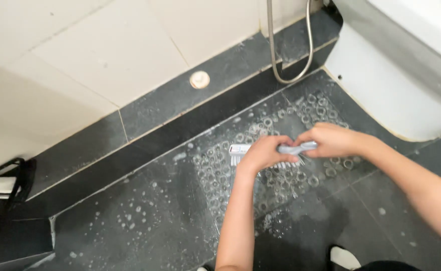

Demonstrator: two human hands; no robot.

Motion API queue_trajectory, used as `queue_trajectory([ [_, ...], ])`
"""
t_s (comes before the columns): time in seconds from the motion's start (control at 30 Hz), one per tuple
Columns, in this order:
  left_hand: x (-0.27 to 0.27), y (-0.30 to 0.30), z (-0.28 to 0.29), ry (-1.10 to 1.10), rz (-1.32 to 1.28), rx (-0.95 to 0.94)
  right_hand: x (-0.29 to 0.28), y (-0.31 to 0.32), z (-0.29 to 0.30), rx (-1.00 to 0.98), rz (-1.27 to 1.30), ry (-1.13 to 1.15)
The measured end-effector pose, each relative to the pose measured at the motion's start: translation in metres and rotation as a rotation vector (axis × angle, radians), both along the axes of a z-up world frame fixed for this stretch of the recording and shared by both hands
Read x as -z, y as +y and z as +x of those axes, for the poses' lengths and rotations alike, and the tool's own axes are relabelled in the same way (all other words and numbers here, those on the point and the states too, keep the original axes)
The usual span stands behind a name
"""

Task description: The person scrubs a transparent bath mat on the bathroom floor using a white brush, then rinses the mat and the surrounding floor with a handheld shower head. The person also scrubs the floor tiles and rinses the brush before placing it back.

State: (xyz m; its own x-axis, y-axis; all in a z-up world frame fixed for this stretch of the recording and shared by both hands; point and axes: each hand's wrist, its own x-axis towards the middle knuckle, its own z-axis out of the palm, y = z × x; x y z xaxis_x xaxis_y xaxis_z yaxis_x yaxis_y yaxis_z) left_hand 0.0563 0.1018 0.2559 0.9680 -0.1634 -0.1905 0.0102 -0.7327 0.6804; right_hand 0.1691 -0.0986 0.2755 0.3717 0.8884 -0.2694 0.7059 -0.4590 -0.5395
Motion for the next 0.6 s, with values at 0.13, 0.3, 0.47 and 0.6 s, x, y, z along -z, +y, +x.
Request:
queue_trajectory([
  [0.13,-0.021,0.028,0.01,-0.066,-0.173,-0.113,-0.047,0.043,0.016,-0.048,-0.073,-0.186],
  [0.3,-0.049,0.06,0.034,-0.341,-0.252,-0.231,-0.117,0.096,0.062,-0.173,0.223,-0.403],
  [0.47,-0.1,0.064,0.068,-0.395,-0.233,-0.544,-0.198,0.132,0.087,-0.015,0.649,-0.315],
  [0.6,-0.137,0.055,0.119,-0.559,-0.189,-0.692,-0.258,0.133,0.1,0.145,0.722,-0.301],
])
